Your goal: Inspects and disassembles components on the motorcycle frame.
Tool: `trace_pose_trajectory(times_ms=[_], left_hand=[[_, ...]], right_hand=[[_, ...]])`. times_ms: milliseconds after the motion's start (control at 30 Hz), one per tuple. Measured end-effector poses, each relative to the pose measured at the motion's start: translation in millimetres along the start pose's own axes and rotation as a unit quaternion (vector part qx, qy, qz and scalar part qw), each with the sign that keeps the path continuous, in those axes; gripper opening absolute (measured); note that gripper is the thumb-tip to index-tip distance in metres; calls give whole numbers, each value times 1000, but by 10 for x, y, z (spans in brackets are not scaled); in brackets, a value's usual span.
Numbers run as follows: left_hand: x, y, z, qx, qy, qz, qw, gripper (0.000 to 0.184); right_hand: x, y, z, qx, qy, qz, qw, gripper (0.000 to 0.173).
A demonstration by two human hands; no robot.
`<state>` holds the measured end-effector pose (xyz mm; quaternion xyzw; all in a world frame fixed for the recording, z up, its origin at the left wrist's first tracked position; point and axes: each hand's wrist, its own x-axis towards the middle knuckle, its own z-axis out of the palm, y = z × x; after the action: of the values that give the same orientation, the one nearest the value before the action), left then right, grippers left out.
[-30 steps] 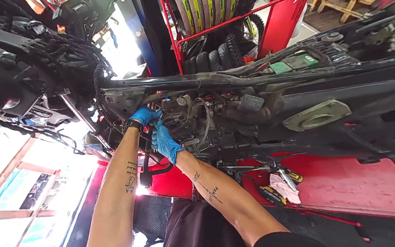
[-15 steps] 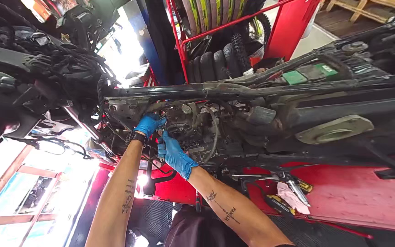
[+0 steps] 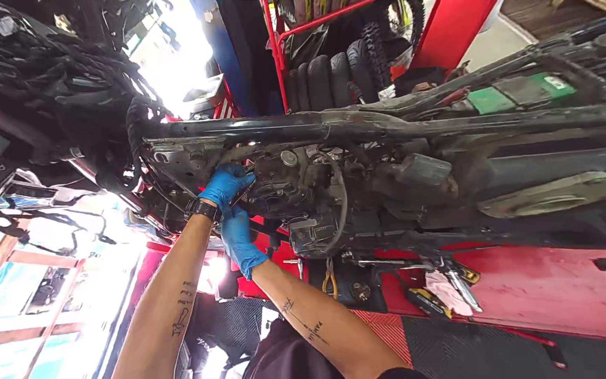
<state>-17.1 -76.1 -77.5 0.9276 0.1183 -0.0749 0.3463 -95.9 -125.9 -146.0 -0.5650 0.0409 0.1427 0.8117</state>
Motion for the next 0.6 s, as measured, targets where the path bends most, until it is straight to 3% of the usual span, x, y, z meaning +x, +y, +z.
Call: trace_pose_trajectory(times_ms=[200,267,433,600], left_hand=[[5,10,29,3,15,-10,1000,29],[-18,15,54,-3,17,-15,1000,30],[22,-55,30,-26,20,-14,999,28],[37,-71,21,-29,14,-16,999,29]], right_hand=[[-56,-79,85,-45,43,8,998,30],[-72,-82,23,7,22,22,999,32],[-56,117,-472,189,-133,104,967,37],[13,234,-450,307,-141,119,934,46]])
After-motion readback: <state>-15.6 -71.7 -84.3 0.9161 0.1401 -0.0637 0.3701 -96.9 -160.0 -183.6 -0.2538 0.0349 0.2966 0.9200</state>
